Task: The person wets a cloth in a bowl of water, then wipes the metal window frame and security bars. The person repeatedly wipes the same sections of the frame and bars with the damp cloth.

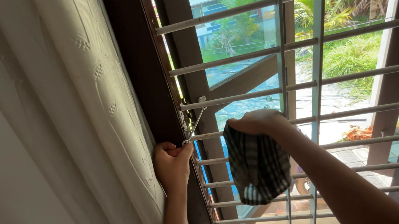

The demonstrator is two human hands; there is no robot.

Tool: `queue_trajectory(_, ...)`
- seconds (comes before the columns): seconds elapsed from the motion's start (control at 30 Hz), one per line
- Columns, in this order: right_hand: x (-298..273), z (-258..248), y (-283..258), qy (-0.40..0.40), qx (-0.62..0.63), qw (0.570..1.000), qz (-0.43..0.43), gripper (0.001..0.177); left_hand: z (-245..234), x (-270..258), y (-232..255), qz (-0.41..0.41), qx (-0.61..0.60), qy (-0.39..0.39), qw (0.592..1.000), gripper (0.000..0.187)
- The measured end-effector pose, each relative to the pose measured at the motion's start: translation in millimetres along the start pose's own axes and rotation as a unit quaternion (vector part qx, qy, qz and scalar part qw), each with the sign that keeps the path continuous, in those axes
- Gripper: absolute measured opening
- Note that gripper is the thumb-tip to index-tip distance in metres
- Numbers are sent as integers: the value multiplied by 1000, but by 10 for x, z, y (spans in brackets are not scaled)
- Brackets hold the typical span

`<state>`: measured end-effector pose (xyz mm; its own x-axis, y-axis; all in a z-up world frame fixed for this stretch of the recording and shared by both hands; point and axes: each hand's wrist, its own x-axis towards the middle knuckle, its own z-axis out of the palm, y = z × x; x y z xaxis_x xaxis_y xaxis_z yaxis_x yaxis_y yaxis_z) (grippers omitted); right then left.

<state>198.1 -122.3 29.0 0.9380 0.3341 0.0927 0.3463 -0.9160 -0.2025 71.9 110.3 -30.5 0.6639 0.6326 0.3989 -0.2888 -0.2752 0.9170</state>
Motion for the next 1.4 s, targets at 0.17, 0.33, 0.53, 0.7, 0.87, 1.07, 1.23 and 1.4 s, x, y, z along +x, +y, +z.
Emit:
queue_trajectory(0.17, -728, 28, -348, 136, -49, 988, 52, 54, 4, 91, -158, 37, -26, -8, 999, 45)
queue_trajectory(0.33, -1099, 187, -440, 523, -67, 839, -135, 40, 3, 84, -165, 16, -40, -19, 999, 43)
queue_trajectory(0.53, -704, -34, -386, 191, -36, 980, 47, 61, 6, 56, -118, 10, -41, -18, 999, 42)
queue_trajectory(0.7, -871, 98, -437, 189, -9, 979, 72, 52, 9, 46, -79, 20, -47, -13, 999, 42)
queue_trajectory(0.87, -1045, 973, -74, 523, -34, 834, -174, 45, 26, 11, -79, 28, -30, -7, 999, 41)
queue_trajectory(1.07, -1185, 1601, -180, 472, -45, 851, -225, 59, 64, -45, -79, 49, -22, 13, 998, 40)
queue_trajectory(1.23, -1015, 1510, -759, 394, -122, 880, -237, 57, 113, -244, 46, 54, 3, 29, 998, 32)
queue_trajectory(1.4, -818, 1173, -1199, 190, -91, 962, -174, 38, 105, -510, 342, 83, 106, 36, 990, 25)
